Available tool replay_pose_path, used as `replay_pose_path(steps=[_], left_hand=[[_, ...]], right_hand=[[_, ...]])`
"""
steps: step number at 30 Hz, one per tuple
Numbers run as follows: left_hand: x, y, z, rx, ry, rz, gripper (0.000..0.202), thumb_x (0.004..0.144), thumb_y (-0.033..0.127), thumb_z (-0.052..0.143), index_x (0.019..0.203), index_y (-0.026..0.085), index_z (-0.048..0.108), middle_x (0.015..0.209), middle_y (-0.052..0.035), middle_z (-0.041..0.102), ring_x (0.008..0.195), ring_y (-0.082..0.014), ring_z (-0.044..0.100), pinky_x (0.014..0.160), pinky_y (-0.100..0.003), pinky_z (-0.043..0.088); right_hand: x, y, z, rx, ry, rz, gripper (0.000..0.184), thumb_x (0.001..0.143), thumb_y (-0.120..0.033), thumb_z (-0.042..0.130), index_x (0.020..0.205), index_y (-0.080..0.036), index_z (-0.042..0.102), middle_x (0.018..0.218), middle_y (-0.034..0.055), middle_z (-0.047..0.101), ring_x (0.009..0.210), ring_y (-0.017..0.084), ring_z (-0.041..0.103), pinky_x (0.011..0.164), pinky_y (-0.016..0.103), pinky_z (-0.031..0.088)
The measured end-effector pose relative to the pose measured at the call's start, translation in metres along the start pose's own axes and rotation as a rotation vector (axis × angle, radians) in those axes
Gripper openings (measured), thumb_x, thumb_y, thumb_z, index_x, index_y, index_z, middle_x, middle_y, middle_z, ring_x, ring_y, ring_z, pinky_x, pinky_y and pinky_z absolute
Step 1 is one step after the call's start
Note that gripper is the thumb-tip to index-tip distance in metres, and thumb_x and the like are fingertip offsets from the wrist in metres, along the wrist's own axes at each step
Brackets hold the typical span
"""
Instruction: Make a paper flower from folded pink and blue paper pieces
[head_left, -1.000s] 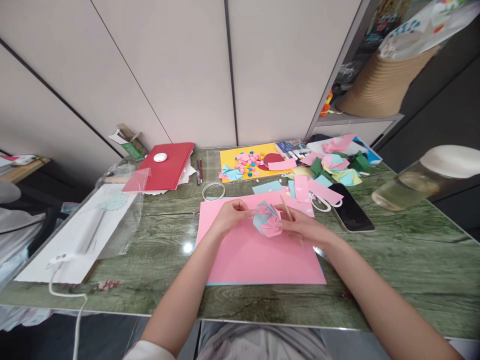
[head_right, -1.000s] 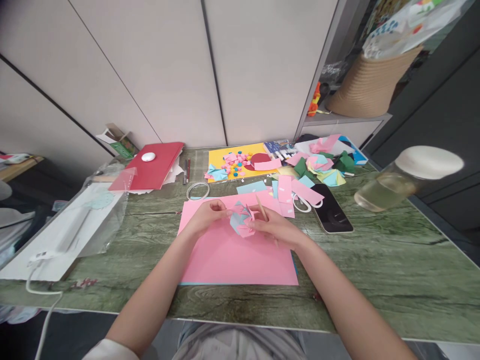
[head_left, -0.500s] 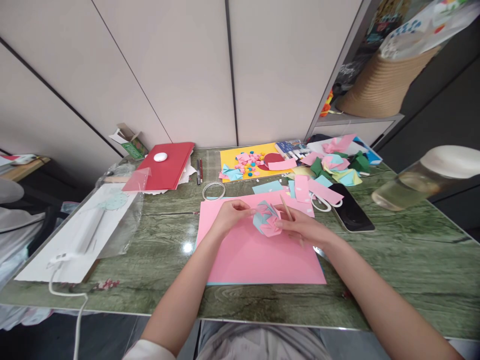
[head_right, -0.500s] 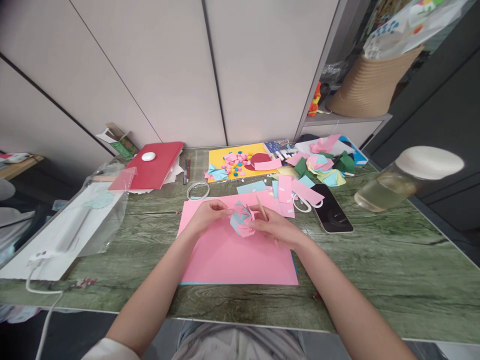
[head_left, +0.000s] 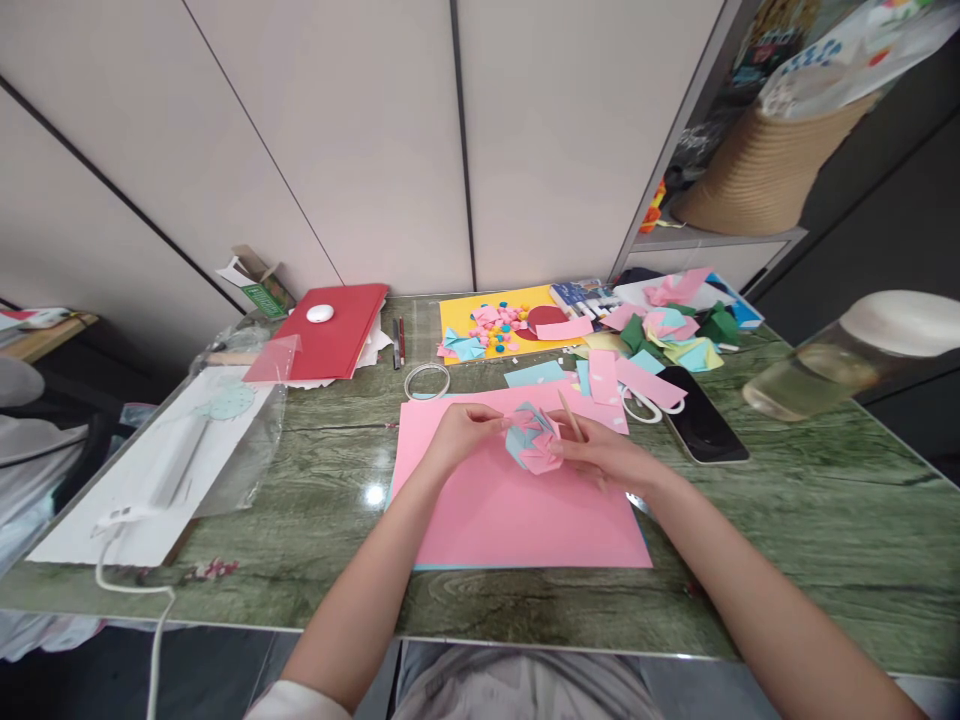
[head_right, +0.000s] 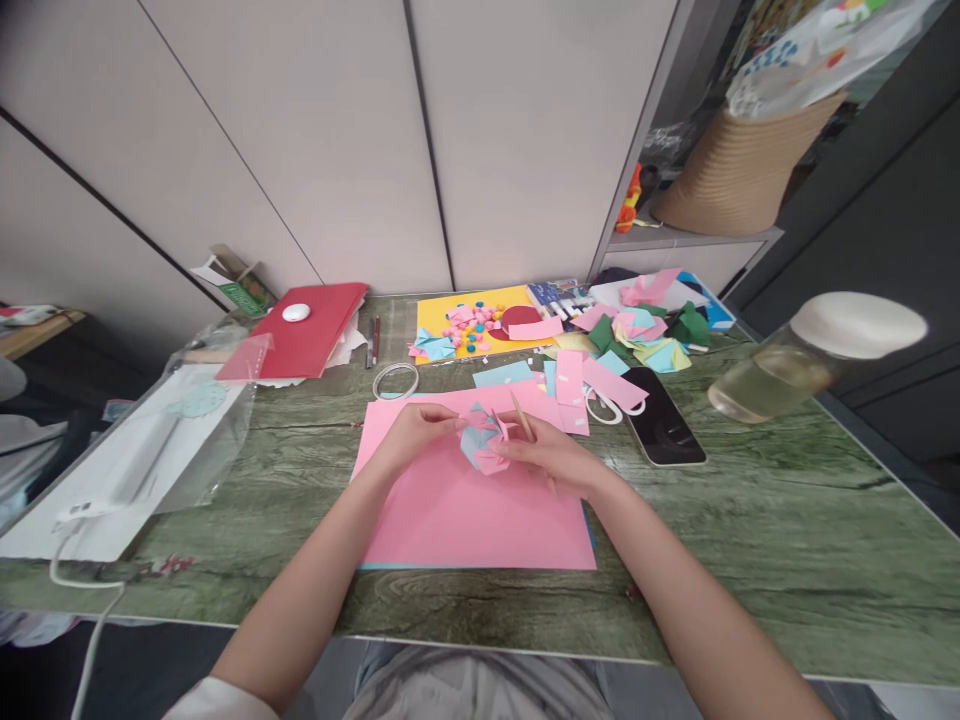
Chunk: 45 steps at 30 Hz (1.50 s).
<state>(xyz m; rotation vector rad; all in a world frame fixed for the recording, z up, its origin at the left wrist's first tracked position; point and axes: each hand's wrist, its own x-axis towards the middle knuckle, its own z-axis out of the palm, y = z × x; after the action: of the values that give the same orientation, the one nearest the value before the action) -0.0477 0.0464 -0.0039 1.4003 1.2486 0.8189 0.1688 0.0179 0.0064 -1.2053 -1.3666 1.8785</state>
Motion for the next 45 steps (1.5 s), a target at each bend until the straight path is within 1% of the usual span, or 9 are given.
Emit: replay_pose_path(steps=[7, 11, 17, 21, 24, 31, 35, 40, 45], left_hand=[[0.000, -0.001, 0.003, 0.101, 0.009, 0.051, 0.022, 0.069, 0.034, 0.062, 0.077, 0.015, 0.071, 0.080, -0.0067, 0.070, 0.076, -0.0193, 0.061, 0.067, -0.027, 0.044], [-0.001, 0.001, 0.004, 0.141, 0.009, 0.076, 0.021, 0.071, 0.033, 0.060, 0.076, 0.016, 0.071, 0.080, -0.0053, 0.070, 0.076, -0.0187, 0.060, 0.068, -0.027, 0.043], [-0.004, 0.004, 0.005, 0.168, 0.002, 0.094, 0.022, 0.073, 0.032, 0.057, 0.079, 0.017, 0.071, 0.081, -0.0049, 0.070, 0.076, -0.0197, 0.060, 0.067, -0.027, 0.042], [-0.004, 0.004, 0.006, 0.190, 0.003, 0.101, 0.023, 0.073, 0.032, 0.055, 0.078, 0.016, 0.071, 0.080, -0.0040, 0.069, 0.075, -0.0191, 0.059, 0.065, -0.026, 0.041], [-0.004, 0.003, 0.006, 0.208, -0.008, 0.108, 0.023, 0.074, 0.031, 0.053, 0.077, 0.016, 0.071, 0.079, -0.0034, 0.069, 0.073, -0.0183, 0.057, 0.064, -0.025, 0.039], [-0.004, 0.003, 0.008, 0.196, -0.031, 0.115, 0.025, 0.076, 0.032, 0.051, 0.076, 0.016, 0.070, 0.078, -0.0029, 0.068, 0.073, -0.0181, 0.056, 0.065, -0.025, 0.039], [-0.005, 0.004, 0.008, 0.189, -0.044, 0.112, 0.026, 0.076, 0.031, 0.049, 0.076, 0.016, 0.070, 0.077, -0.0025, 0.067, 0.074, -0.0181, 0.056, 0.066, -0.025, 0.039], [-0.005, 0.004, 0.009, 0.180, -0.050, 0.113, 0.026, 0.076, 0.031, 0.047, 0.071, 0.016, 0.068, 0.074, -0.0021, 0.066, 0.071, -0.0174, 0.055, 0.064, -0.025, 0.039], [-0.005, 0.002, 0.011, 0.184, -0.042, 0.124, 0.026, 0.076, 0.030, 0.047, 0.071, 0.016, 0.068, 0.074, -0.0025, 0.066, 0.072, -0.0176, 0.055, 0.066, -0.025, 0.039]], right_hand=[[0.002, 0.002, -0.001, -0.015, 0.026, 0.023, 0.060, 0.066, -0.045, 0.067, 0.119, -0.025, 0.046, 0.081, -0.0006, 0.056, 0.050, 0.005, 0.038, 0.040, 0.019, 0.023], [0.002, 0.004, -0.001, -0.011, 0.028, 0.021, 0.060, 0.066, -0.044, 0.067, 0.119, -0.025, 0.046, 0.081, -0.0010, 0.055, 0.051, 0.006, 0.040, 0.041, 0.019, 0.025], [0.002, 0.005, -0.002, -0.010, 0.044, -0.002, 0.055, 0.066, -0.045, 0.067, 0.115, -0.025, 0.049, 0.078, -0.0002, 0.055, 0.050, 0.006, 0.039, 0.040, 0.019, 0.023], [0.002, 0.004, -0.001, -0.002, 0.023, 0.005, 0.054, 0.068, -0.044, 0.066, 0.114, -0.024, 0.048, 0.080, -0.0001, 0.055, 0.047, 0.004, 0.034, 0.038, 0.019, 0.019], [0.002, 0.003, -0.001, -0.008, 0.028, 0.005, 0.054, 0.068, -0.044, 0.066, 0.115, -0.024, 0.049, 0.082, 0.0003, 0.055, 0.048, 0.004, 0.034, 0.038, 0.019, 0.019], [0.002, 0.004, -0.001, -0.023, 0.045, 0.006, 0.059, 0.065, -0.046, 0.068, 0.116, -0.024, 0.048, 0.078, -0.0008, 0.055, 0.048, 0.005, 0.037, 0.040, 0.019, 0.023], [0.002, 0.003, 0.000, -0.018, 0.033, -0.001, 0.057, 0.066, -0.046, 0.067, 0.116, -0.023, 0.049, 0.078, -0.0001, 0.055, 0.049, 0.006, 0.039, 0.041, 0.019, 0.024], [0.002, 0.005, -0.002, -0.020, 0.045, -0.006, 0.056, 0.067, -0.043, 0.067, 0.116, -0.024, 0.048, 0.080, 0.0009, 0.056, 0.052, 0.007, 0.042, 0.041, 0.020, 0.026], [0.003, 0.006, -0.002, -0.031, 0.038, 0.004, 0.057, 0.067, -0.044, 0.066, 0.117, -0.024, 0.047, 0.079, 0.0009, 0.056, 0.052, 0.007, 0.042, 0.040, 0.019, 0.025]])
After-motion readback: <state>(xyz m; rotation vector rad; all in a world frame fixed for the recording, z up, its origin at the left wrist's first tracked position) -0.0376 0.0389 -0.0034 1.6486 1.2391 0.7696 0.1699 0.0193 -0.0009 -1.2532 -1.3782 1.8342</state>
